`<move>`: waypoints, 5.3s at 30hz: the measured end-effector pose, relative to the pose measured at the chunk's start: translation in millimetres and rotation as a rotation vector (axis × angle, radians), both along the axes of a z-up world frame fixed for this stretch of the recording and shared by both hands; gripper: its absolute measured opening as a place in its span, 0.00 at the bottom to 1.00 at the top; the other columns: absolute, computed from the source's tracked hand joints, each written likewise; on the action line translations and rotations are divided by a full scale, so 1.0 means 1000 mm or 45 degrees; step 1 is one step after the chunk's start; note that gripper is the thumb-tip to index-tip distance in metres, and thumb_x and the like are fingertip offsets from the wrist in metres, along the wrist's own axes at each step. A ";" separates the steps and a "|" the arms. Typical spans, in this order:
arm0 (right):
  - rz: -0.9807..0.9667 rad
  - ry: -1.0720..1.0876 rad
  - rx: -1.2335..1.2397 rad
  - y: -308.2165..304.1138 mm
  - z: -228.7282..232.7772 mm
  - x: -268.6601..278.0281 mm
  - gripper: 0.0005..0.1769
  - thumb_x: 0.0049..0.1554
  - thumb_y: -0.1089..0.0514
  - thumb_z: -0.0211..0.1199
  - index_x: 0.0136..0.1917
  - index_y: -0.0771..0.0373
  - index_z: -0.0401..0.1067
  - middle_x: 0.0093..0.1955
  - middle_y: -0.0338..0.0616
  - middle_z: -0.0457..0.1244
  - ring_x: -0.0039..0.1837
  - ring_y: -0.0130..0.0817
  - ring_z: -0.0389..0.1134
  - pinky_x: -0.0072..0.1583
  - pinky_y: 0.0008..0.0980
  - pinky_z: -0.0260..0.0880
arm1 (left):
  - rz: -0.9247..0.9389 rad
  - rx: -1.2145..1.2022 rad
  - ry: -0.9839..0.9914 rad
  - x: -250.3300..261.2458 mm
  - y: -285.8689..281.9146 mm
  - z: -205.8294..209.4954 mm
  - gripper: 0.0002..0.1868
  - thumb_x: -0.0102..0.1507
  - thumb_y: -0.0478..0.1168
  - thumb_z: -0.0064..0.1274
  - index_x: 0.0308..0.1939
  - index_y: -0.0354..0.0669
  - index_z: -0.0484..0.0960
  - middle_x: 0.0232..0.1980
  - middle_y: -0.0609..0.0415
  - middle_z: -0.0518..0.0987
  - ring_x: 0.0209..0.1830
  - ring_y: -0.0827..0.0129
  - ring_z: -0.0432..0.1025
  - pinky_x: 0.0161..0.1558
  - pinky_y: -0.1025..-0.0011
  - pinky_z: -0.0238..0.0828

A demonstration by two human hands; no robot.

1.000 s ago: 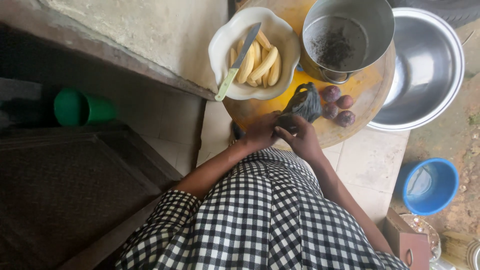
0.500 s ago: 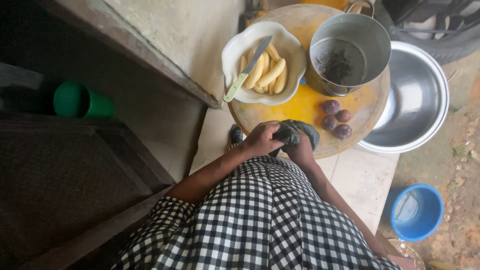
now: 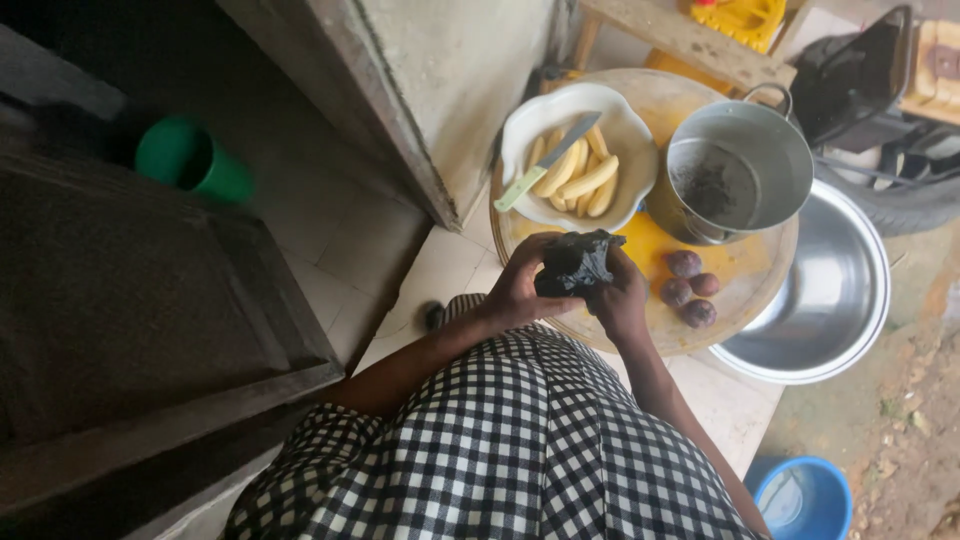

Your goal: Peeling and slicing an onion using a large knife.

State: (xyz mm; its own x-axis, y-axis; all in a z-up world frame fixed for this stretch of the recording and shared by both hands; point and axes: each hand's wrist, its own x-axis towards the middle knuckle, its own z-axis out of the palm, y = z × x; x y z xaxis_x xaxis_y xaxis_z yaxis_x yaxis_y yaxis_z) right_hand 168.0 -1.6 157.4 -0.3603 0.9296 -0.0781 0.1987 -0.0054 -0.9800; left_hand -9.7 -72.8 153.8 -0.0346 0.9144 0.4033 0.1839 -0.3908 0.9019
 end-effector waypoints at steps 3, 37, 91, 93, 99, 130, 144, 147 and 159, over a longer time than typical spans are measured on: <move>0.114 0.254 -0.106 0.000 0.004 -0.017 0.25 0.53 0.75 0.56 0.63 0.67 0.70 0.53 0.41 0.70 0.49 0.23 0.72 0.48 0.23 0.75 | 0.138 0.310 0.282 -0.010 -0.002 0.027 0.49 0.50 0.45 0.77 0.69 0.40 0.64 0.66 0.41 0.70 0.69 0.51 0.67 0.70 0.58 0.64; 0.260 0.284 0.794 -0.064 0.075 -0.315 0.47 0.42 0.67 0.80 0.68 0.64 0.55 0.60 0.46 0.61 0.59 0.34 0.66 0.55 0.29 0.71 | 0.744 -0.137 0.214 -0.274 -0.123 0.033 0.28 0.57 0.26 0.53 0.63 0.36 0.72 0.53 0.40 0.83 0.55 0.55 0.79 0.53 0.66 0.76; 0.708 0.504 -0.068 0.077 0.047 -0.515 0.28 0.59 0.44 0.68 0.64 0.64 0.71 0.57 0.37 0.67 0.59 0.27 0.66 0.62 0.31 0.66 | 1.099 0.026 0.809 -0.464 0.047 0.042 0.34 0.48 0.34 0.63 0.58 0.35 0.72 0.57 0.40 0.73 0.57 0.45 0.72 0.56 0.55 0.72; 0.700 0.516 -0.227 0.084 0.051 -0.525 0.31 0.60 0.38 0.64 0.63 0.64 0.71 0.55 0.37 0.67 0.58 0.28 0.66 0.59 0.32 0.66 | 1.096 0.013 0.758 -0.478 0.062 0.038 0.25 0.57 0.29 0.57 0.59 0.39 0.76 0.58 0.43 0.76 0.57 0.45 0.74 0.56 0.57 0.74; 0.644 0.297 -0.017 0.090 0.062 -0.535 0.35 0.61 0.34 0.62 0.68 0.63 0.66 0.57 0.40 0.65 0.59 0.30 0.63 0.60 0.30 0.65 | 1.108 -0.005 0.786 -0.526 0.119 0.012 0.26 0.58 0.34 0.59 0.61 0.38 0.75 0.56 0.39 0.77 0.55 0.42 0.73 0.54 0.54 0.72; 0.589 -0.163 0.151 0.083 0.052 -0.488 0.39 0.61 0.35 0.59 0.72 0.66 0.66 0.70 0.51 0.65 0.71 0.40 0.65 0.71 0.35 0.63 | 0.661 0.472 0.992 -0.543 0.230 0.010 0.12 0.58 0.44 0.61 0.42 0.42 0.84 0.41 0.42 0.83 0.39 0.46 0.77 0.41 0.53 0.74; 0.453 -0.120 0.027 0.072 0.058 -0.489 0.39 0.59 0.35 0.61 0.71 0.66 0.68 0.68 0.54 0.66 0.71 0.42 0.66 0.71 0.36 0.64 | 0.997 0.238 0.559 -0.583 0.275 -0.123 0.37 0.53 0.38 0.60 0.67 0.35 0.71 0.68 0.31 0.70 0.69 0.36 0.61 0.69 0.46 0.56; 0.423 -0.191 0.042 0.066 0.067 -0.485 0.38 0.58 0.35 0.61 0.70 0.65 0.68 0.68 0.53 0.66 0.71 0.42 0.66 0.71 0.36 0.64 | 0.931 0.124 0.436 -0.568 0.254 -0.092 0.30 0.66 0.40 0.58 0.71 0.42 0.69 0.74 0.39 0.67 0.75 0.45 0.61 0.75 0.51 0.58; 0.412 -0.117 -0.017 0.054 0.052 -0.480 0.36 0.57 0.37 0.63 0.68 0.64 0.69 0.64 0.50 0.69 0.68 0.40 0.68 0.69 0.35 0.66 | 0.899 -0.453 -0.095 -0.530 0.211 -0.061 0.39 0.62 0.41 0.56 0.76 0.44 0.61 0.71 0.36 0.67 0.70 0.43 0.62 0.67 0.55 0.61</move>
State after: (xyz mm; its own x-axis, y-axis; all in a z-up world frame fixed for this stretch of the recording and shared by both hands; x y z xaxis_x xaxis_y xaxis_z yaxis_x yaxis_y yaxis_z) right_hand -311.9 51.9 209.0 -0.6277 0.7666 -0.1353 0.2796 0.0599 -0.9583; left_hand -539.2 138.1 92.5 -0.6698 0.7397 0.0648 0.2151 0.1098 0.9704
